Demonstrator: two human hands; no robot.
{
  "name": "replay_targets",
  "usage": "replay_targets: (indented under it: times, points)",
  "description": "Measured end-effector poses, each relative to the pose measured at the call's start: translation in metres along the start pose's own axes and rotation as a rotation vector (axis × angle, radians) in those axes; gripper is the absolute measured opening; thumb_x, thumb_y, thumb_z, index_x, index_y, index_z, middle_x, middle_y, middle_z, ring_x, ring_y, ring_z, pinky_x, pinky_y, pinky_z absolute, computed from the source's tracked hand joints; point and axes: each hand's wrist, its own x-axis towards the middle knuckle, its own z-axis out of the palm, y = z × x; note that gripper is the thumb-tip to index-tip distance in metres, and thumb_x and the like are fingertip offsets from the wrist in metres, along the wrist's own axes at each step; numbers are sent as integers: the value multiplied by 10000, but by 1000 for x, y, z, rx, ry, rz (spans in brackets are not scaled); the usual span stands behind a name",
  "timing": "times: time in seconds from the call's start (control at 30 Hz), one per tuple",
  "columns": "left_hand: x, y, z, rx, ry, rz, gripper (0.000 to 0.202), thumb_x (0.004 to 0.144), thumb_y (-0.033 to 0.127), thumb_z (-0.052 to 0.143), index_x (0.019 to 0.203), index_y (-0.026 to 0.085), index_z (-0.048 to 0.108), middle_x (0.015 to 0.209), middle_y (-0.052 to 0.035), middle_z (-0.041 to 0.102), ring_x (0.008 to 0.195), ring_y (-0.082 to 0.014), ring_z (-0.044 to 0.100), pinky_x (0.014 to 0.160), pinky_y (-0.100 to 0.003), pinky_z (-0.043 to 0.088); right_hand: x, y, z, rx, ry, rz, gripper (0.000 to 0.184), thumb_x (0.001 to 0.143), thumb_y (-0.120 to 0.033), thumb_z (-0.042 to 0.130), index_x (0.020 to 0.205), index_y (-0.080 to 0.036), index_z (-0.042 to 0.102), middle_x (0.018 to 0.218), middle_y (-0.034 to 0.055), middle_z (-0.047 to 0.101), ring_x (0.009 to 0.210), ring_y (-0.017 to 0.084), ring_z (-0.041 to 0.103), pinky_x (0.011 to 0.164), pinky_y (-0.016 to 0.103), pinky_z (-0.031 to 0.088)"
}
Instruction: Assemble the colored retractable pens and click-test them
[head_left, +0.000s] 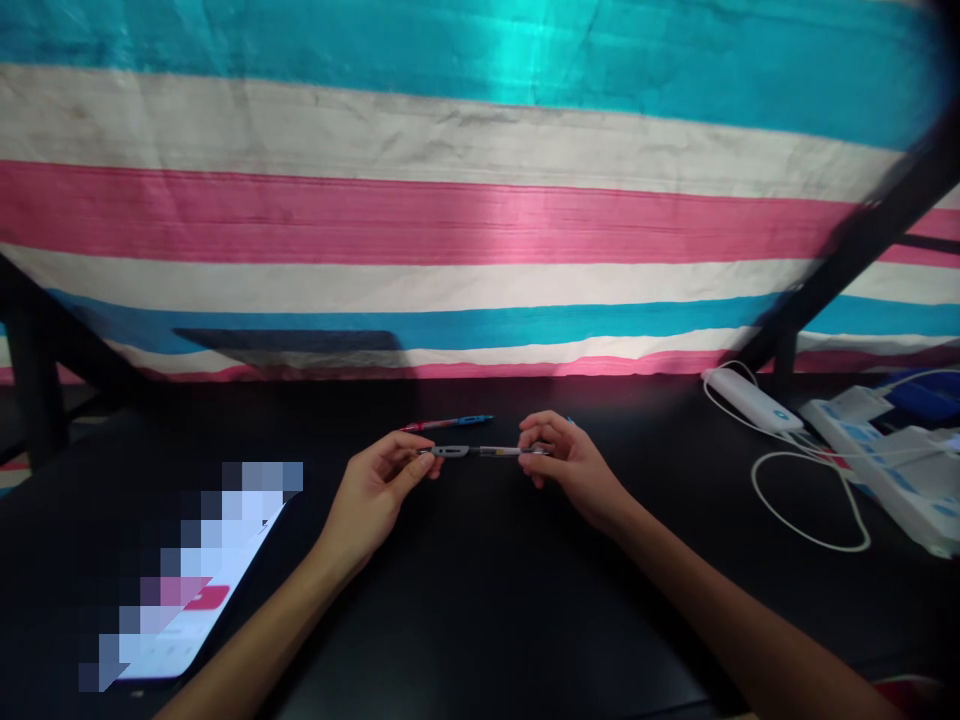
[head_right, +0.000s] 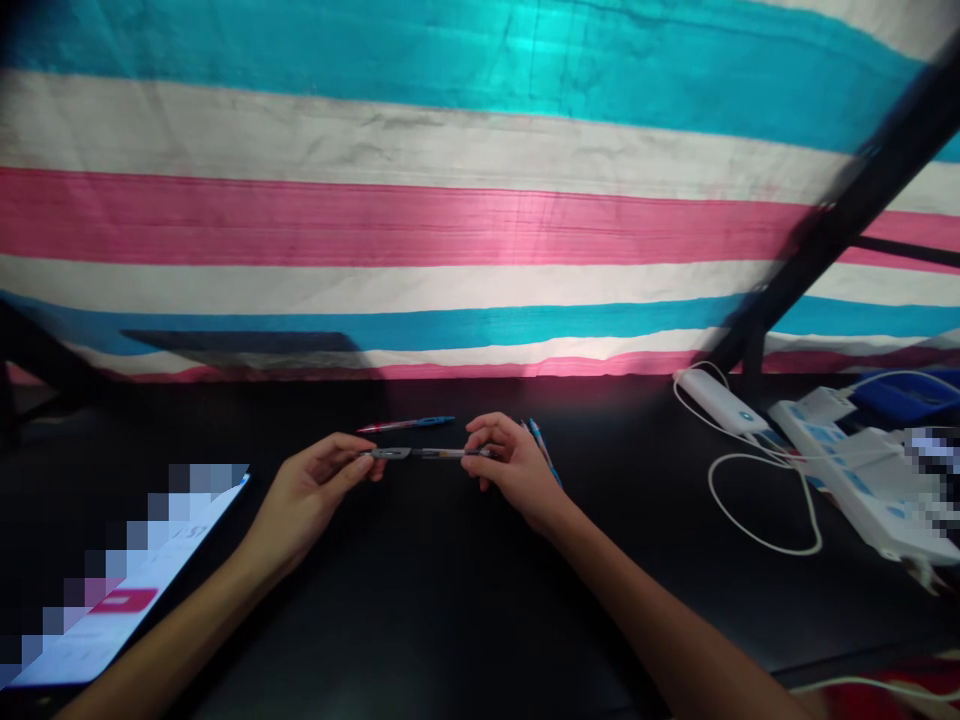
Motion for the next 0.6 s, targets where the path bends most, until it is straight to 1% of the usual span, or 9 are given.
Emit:
replay_targets:
  times: [0.1,0.2,0.33,0.6]
  points:
    - [0,0,0,-36,-5,-3,163,777,270,684,891,167,631,753,-16,661,746,-139,610,735,-252,457,1,0,-3,2,32,-67,276,683,-183,719,920,-234,587,846,-3,560,636,105,498,501,230,415]
    - [1,0,0,-83,5,-14,152,777,254,690,884,164,631,758,-12,662,748,-127,606,742,-243,454,3,-2,-5,28,57,-94,290,685,-172,715,937,-237,587,839,-7,555,620,98,480,505,229,411]
    - [2,1,-2,-123,51,-21,167,752,244,716,873,160,637,765,-12,674,740,-122,611,743,-242,459,4,-3,-8,85,80,-96,303,698,-166,699,967,-237,579,842,-11,551,595,88,472,501,227,402]
    - [4,0,-8,-138,129,-6,232,725,259,738,918,160,657,796,-19,692,757,-126,627,760,-240,467,9,-4,-17,135,168,-82,309,673,-144,683,951,-230,579,821,-14,538,610,99,482,487,220,377]
